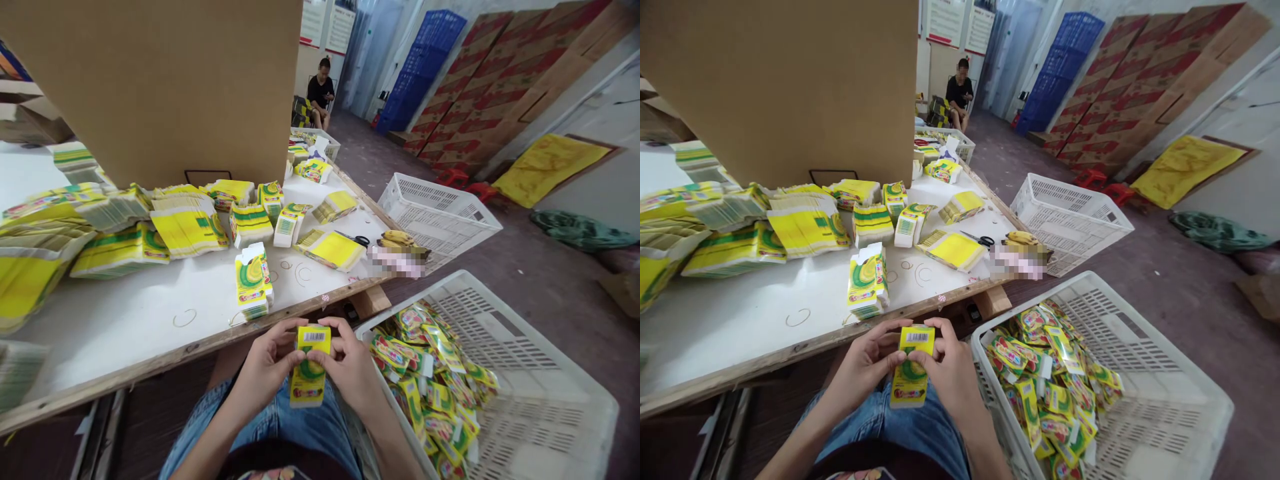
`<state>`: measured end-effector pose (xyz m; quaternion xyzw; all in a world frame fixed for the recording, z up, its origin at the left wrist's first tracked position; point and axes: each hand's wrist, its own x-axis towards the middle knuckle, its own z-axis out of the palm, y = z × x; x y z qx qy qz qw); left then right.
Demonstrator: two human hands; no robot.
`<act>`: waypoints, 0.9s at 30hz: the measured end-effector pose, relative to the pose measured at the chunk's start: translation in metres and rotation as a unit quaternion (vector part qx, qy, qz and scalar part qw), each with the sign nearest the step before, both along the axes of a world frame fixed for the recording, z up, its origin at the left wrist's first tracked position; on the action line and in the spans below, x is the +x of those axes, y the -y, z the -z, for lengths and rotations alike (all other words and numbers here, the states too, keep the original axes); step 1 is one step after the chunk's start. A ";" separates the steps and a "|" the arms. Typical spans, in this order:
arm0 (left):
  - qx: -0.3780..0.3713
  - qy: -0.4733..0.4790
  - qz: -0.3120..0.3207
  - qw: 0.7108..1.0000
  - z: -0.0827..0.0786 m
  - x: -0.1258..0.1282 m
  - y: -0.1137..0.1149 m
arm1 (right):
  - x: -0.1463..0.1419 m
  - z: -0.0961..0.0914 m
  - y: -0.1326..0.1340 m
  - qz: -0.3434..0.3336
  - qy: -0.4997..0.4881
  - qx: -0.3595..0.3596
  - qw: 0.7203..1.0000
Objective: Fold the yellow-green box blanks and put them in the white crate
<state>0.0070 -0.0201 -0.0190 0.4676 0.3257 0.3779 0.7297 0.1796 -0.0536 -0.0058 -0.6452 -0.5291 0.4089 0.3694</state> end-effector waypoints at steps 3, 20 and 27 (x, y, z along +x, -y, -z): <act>-0.020 0.003 -0.010 1.000 0.001 0.000 -0.001 | 0.004 0.004 0.002 0.016 0.002 0.048 0.999; 0.296 -0.282 -0.202 0.890 0.002 -0.011 -0.023 | 0.075 -0.011 0.018 0.214 0.305 0.228 0.899; 0.348 -0.455 -0.224 0.789 0.022 -0.050 -0.058 | 0.050 0.003 0.008 0.111 0.194 0.150 0.963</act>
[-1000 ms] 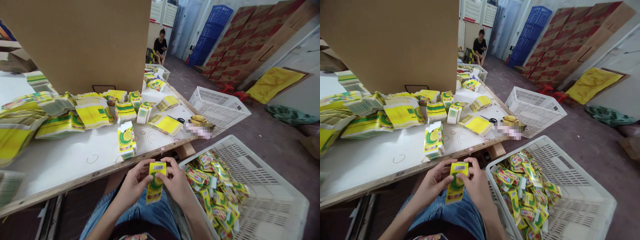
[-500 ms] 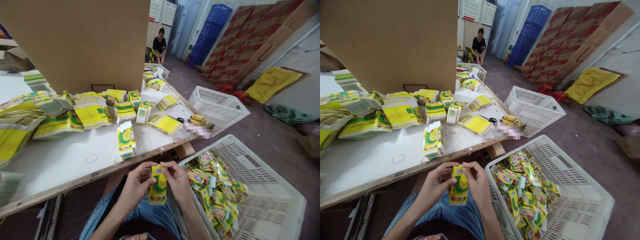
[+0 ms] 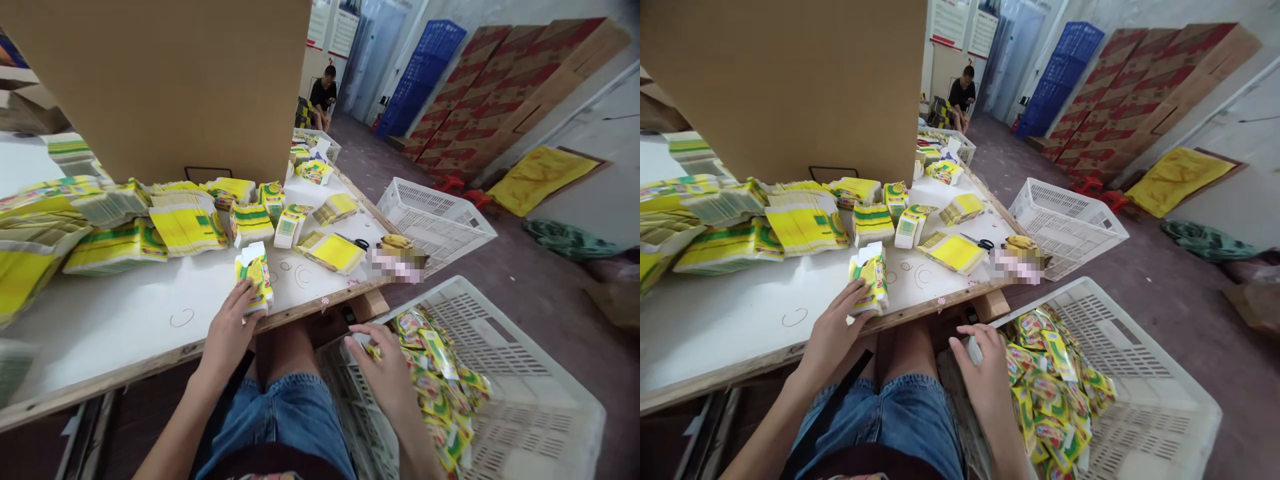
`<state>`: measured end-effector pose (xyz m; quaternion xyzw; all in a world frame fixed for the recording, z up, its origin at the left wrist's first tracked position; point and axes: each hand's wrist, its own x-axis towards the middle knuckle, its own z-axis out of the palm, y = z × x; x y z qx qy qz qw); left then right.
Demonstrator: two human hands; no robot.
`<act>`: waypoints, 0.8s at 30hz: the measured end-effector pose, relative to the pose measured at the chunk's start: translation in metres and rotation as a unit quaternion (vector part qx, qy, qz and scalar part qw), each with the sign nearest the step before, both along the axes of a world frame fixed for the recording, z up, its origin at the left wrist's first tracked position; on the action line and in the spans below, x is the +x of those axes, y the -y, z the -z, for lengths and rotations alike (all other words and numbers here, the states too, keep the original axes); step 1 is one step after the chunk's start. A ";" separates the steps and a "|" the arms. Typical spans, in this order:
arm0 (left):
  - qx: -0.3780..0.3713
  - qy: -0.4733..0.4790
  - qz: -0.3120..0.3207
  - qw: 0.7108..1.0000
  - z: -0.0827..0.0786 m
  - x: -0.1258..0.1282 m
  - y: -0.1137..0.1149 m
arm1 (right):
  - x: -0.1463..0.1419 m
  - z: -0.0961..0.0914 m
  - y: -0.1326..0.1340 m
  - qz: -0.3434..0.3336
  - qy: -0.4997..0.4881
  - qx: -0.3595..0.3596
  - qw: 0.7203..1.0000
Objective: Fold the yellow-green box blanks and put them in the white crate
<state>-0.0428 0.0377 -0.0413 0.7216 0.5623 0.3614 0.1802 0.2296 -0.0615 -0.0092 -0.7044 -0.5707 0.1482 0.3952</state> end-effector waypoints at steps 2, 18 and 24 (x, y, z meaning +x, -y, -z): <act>-0.014 -0.005 0.006 1.000 -0.002 -0.006 -0.001 | -0.019 0.001 -0.006 -0.026 -0.042 -0.018 0.999; 0.078 0.167 0.291 0.939 -0.016 0.041 0.055 | -0.066 0.008 -0.017 -0.023 -0.504 -0.063 0.861; -0.065 0.340 0.148 0.926 -0.019 0.051 0.057 | -0.066 0.009 -0.010 -0.036 -0.471 -0.058 0.879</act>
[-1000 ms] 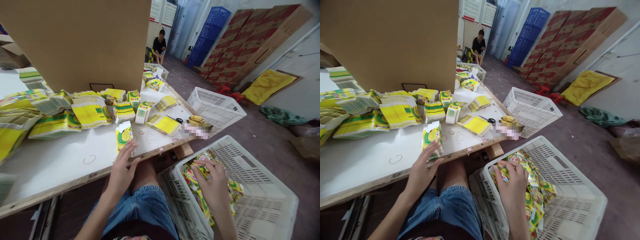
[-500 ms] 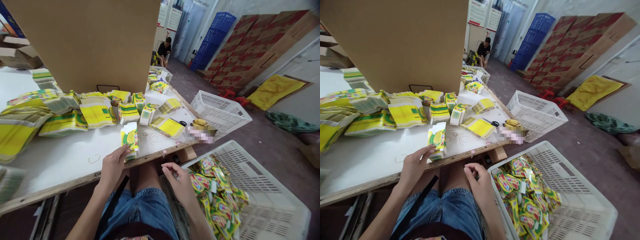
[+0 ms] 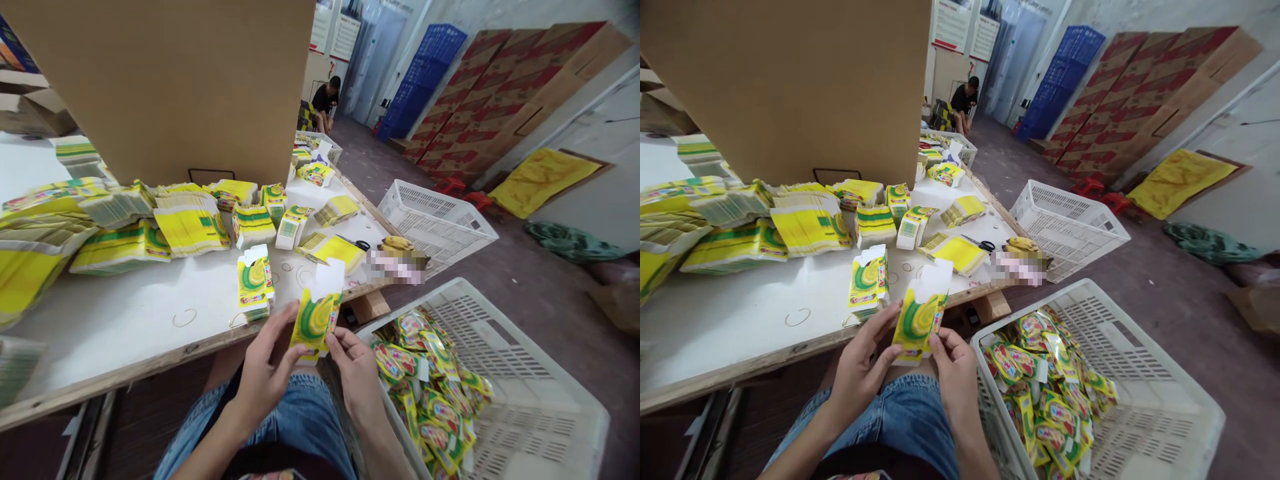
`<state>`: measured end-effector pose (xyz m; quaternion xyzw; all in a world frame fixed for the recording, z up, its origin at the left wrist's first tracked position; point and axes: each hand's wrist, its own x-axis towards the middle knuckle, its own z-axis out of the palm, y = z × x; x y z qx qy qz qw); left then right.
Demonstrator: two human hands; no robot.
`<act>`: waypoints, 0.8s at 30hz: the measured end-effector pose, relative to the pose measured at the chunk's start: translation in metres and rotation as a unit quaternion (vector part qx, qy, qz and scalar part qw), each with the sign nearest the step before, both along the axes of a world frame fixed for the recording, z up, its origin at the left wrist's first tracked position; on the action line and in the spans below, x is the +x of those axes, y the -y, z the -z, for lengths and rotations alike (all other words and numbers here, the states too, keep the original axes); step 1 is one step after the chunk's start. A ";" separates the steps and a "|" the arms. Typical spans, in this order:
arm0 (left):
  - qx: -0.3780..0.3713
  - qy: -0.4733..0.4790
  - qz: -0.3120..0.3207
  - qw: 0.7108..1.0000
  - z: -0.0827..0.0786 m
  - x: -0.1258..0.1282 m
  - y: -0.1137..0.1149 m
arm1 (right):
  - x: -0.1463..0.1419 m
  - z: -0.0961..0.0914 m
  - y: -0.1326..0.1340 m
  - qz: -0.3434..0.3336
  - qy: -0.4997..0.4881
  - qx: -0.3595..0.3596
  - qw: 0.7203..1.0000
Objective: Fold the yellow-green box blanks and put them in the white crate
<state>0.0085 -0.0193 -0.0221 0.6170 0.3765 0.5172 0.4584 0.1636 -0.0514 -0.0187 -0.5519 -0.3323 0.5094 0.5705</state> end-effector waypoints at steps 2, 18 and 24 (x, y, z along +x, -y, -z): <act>-0.129 0.048 0.026 0.990 -0.002 0.002 0.000 | -0.007 0.002 0.002 -0.013 0.046 0.000 0.999; -0.231 -0.018 0.119 0.966 -0.005 -0.004 -0.005 | -0.004 -0.003 0.006 -0.105 0.500 0.146 0.847; -0.254 -0.008 0.151 0.955 -0.005 -0.006 -0.003 | -0.009 -0.006 0.005 -0.077 0.419 0.127 0.896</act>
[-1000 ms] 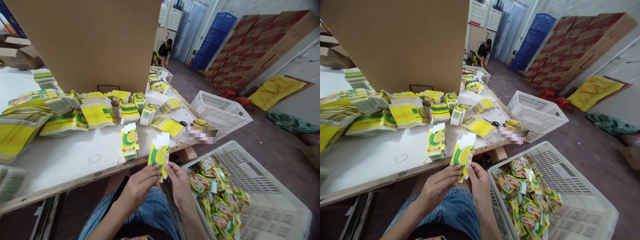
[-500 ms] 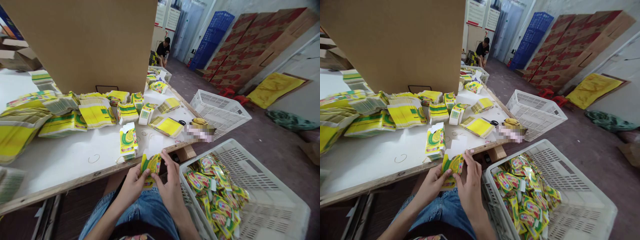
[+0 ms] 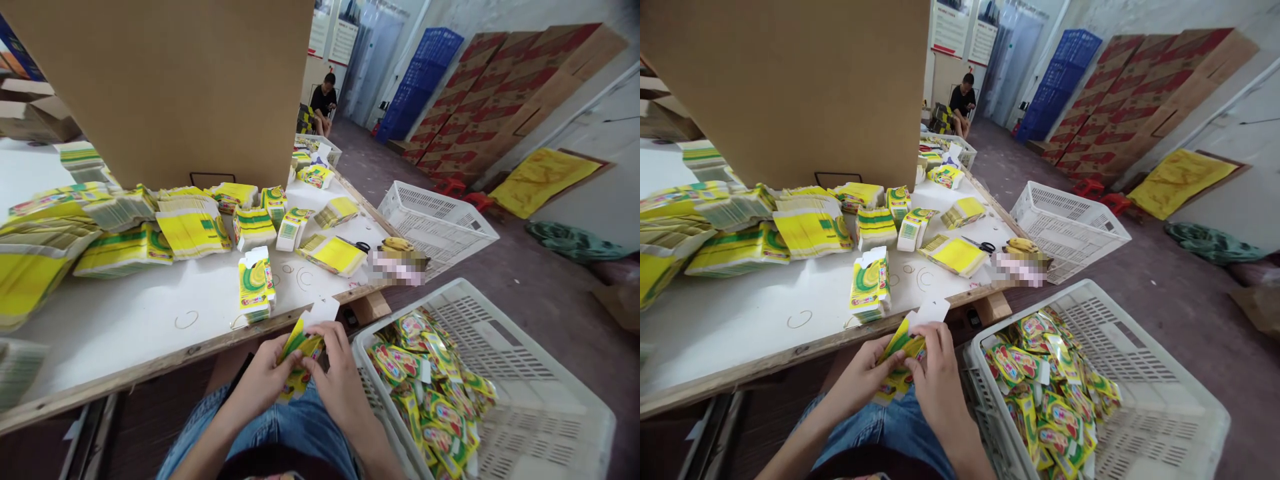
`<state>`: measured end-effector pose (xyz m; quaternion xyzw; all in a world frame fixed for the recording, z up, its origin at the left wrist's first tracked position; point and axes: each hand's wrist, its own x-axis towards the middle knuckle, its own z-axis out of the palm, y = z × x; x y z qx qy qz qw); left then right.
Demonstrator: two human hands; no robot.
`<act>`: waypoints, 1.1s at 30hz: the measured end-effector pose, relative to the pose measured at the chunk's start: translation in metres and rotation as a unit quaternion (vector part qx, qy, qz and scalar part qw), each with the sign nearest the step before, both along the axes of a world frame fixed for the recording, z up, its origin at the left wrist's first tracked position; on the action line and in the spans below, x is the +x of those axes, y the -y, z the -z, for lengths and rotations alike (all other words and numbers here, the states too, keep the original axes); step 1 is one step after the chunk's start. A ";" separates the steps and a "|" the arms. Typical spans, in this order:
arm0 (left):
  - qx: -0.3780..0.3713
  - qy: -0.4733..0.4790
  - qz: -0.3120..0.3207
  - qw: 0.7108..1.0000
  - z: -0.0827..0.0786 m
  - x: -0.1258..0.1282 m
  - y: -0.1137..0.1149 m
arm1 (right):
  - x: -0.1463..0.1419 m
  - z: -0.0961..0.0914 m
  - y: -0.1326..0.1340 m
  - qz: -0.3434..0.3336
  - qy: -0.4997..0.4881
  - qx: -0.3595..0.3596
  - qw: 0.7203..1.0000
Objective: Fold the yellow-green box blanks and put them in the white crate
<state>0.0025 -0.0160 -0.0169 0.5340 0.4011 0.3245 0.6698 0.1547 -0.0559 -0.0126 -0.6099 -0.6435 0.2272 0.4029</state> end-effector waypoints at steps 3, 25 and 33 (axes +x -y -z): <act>-0.068 0.033 0.011 0.997 0.003 -0.001 0.000 | -0.001 0.001 -0.001 0.020 -0.037 -0.010 0.999; -0.221 0.140 -0.057 0.963 0.011 0.007 -0.002 | 0.006 0.000 -0.003 -0.010 -0.083 0.021 0.996; -0.144 0.157 -0.093 0.973 0.012 0.008 -0.003 | -0.003 0.008 0.000 0.079 -0.066 0.072 0.992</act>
